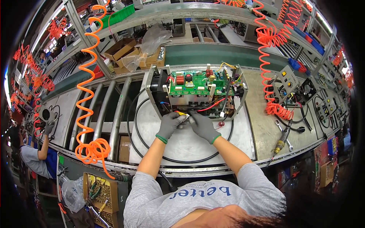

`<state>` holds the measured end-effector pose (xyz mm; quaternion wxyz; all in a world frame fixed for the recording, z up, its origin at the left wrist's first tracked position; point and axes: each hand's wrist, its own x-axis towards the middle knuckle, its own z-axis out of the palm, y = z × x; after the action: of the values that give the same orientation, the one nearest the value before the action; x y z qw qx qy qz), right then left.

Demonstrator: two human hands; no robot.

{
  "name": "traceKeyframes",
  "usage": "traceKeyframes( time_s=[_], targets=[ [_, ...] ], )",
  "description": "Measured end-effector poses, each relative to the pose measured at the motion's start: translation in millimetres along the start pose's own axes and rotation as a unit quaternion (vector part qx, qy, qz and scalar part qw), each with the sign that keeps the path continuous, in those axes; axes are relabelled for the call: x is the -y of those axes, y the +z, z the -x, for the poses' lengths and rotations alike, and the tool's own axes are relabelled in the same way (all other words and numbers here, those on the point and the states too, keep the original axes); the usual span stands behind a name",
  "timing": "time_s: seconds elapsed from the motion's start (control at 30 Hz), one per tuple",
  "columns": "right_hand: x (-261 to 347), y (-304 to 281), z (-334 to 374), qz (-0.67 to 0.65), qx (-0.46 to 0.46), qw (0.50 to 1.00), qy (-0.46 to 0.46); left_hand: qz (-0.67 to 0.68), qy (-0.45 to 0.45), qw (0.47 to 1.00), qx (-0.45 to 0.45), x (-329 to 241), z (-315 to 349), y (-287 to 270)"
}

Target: Assemble, wire, and screw components into an electronic housing and manage circuit boards on an assembly line.

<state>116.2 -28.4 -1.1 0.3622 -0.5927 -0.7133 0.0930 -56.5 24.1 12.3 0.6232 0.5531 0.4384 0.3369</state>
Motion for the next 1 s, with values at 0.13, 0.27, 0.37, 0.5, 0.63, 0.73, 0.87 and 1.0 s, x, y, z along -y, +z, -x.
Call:
traceKeyframes(
  time_s=[0.13,0.27,0.37,0.5,0.63,0.73,0.87,1.0],
  targets=[
    [-10.2,9.8,-9.6,0.114,0.041,0.993,0.017,-0.168,0.109,0.974,-0.107,18.1,-11.0,-5.0],
    [1.8,10.9,-10.5,0.117,0.030,0.991,0.060,-0.388,0.282,0.854,-0.203,30.5,-13.5,-10.7],
    [8.6,14.6,-16.3,0.088,0.040,0.991,0.092,-0.425,0.366,0.793,-0.238,43.7,-18.4,-12.1],
    [7.8,29.1,-21.9,0.014,-0.043,0.999,0.027,-0.458,0.393,0.755,-0.258,43.9,-18.2,-11.4],
    [10.8,29.0,-24.4,0.072,-0.013,0.996,0.056,-0.472,0.370,0.760,-0.248,41.3,-14.2,-11.9],
    [10.6,32.2,-22.4,0.052,-0.063,0.996,0.030,-0.452,0.402,0.752,-0.261,41.7,-15.1,-13.1],
    [14.5,30.1,-26.7,0.075,-0.041,0.995,0.047,-0.446,0.428,0.734,-0.281,42.6,-19.0,-12.8],
    [16.7,26.3,-30.3,0.104,0.022,0.989,0.100,-0.445,0.405,0.747,-0.284,41.3,-17.4,-6.9]
  ],
)
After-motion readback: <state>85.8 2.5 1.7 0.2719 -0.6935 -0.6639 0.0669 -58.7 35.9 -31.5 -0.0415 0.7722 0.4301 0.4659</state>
